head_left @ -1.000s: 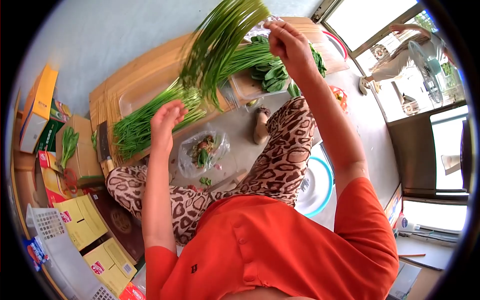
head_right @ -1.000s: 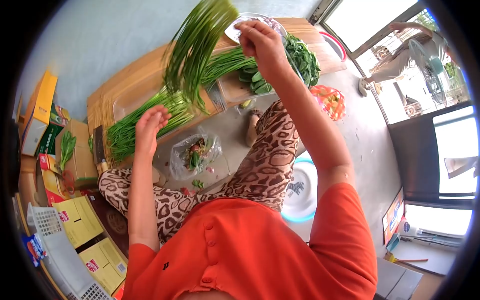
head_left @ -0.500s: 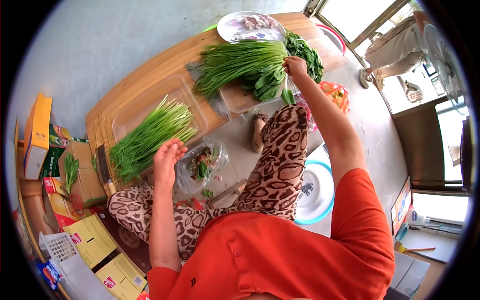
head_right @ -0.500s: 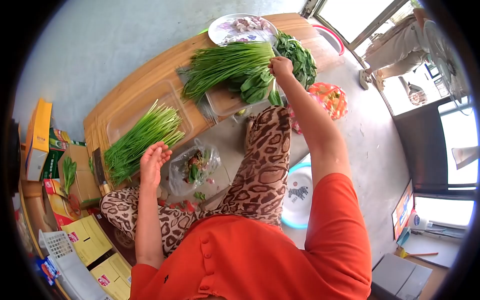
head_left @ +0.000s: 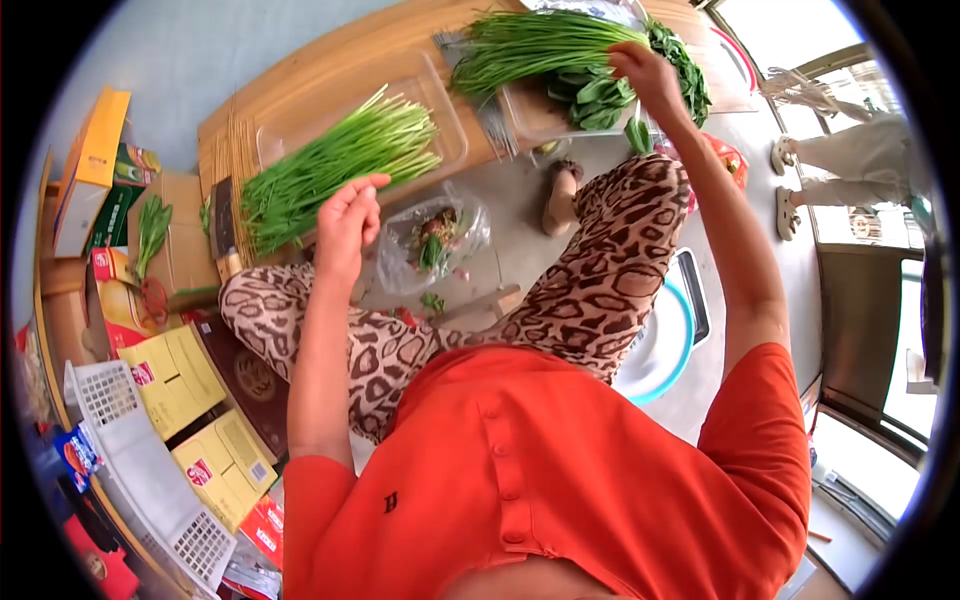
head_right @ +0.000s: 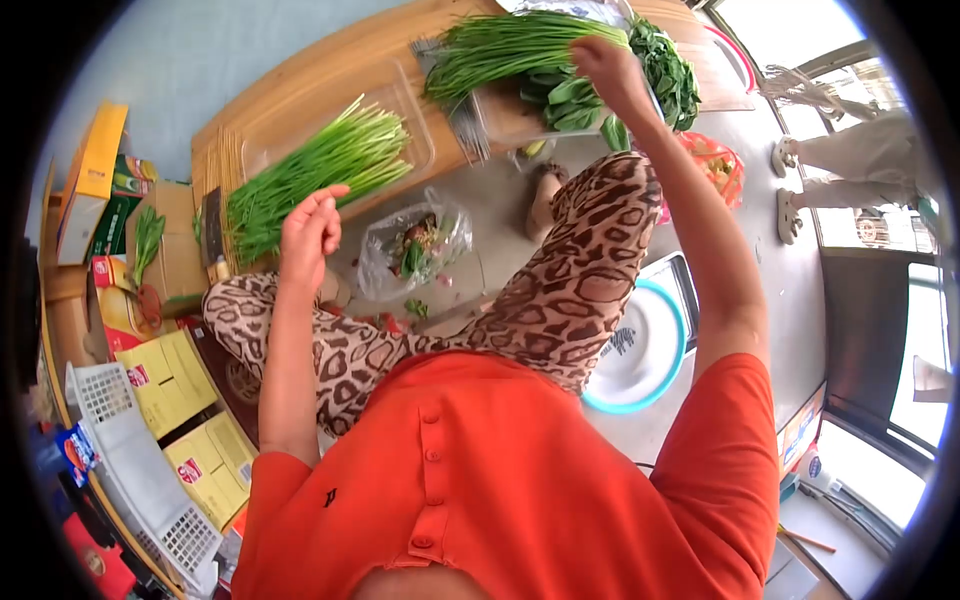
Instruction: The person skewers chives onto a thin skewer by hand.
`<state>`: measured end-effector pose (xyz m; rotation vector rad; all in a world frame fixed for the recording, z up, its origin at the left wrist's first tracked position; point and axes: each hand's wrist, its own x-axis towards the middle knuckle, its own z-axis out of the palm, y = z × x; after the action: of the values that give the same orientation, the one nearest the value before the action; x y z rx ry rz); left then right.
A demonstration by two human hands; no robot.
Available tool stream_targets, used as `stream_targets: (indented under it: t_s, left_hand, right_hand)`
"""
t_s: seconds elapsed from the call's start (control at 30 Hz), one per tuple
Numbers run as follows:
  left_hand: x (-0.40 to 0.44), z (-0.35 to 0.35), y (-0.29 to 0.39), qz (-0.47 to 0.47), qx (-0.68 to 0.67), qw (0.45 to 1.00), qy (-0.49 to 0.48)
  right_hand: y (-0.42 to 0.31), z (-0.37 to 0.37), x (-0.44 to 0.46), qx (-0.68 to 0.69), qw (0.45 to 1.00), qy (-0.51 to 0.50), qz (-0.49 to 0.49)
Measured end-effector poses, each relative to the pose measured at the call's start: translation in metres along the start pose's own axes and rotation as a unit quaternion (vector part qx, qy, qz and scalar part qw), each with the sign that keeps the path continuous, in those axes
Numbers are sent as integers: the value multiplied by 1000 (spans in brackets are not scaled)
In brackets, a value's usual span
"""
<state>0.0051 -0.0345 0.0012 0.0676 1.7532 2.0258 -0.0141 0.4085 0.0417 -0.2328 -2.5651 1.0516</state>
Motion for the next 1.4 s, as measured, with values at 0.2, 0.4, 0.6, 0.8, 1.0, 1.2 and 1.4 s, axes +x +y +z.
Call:
stream_targets:
  t_s: [0.2, 0.4, 0.6, 0.8, 1.0, 1.2, 1.4]
  left_hand:
    - [-7, -15, 2, 25, -4, 999, 24]
    - [-9, -11, -16, -1, -41, 999, 26]
    - [-5, -8, -27, -6, -13, 1000, -10]
    - [-7, -6, -28, -1, -27, 1000, -9]
    - [-1, -1, -39, -15, -30, 999, -26]
    - [6, 7, -53, -41, -24, 998, -51]
    - [11, 22, -71, -89, -8, 994, -67]
  right_hand:
    - [-30, 118, -98, 3, 927, -346, 143]
    - [21, 180, -115, 309, 790, -194, 492]
    - [42, 212, -102, 416, 695, -153, 566]
    - [45, 228, -104, 448, 664, -143, 581]
    - [27, 220, -127, 487, 623, -154, 592]
    - [3, 202, -129, 532, 615, -123, 570]
    - [-49, 173, -173, 609, 596, -208, 480]
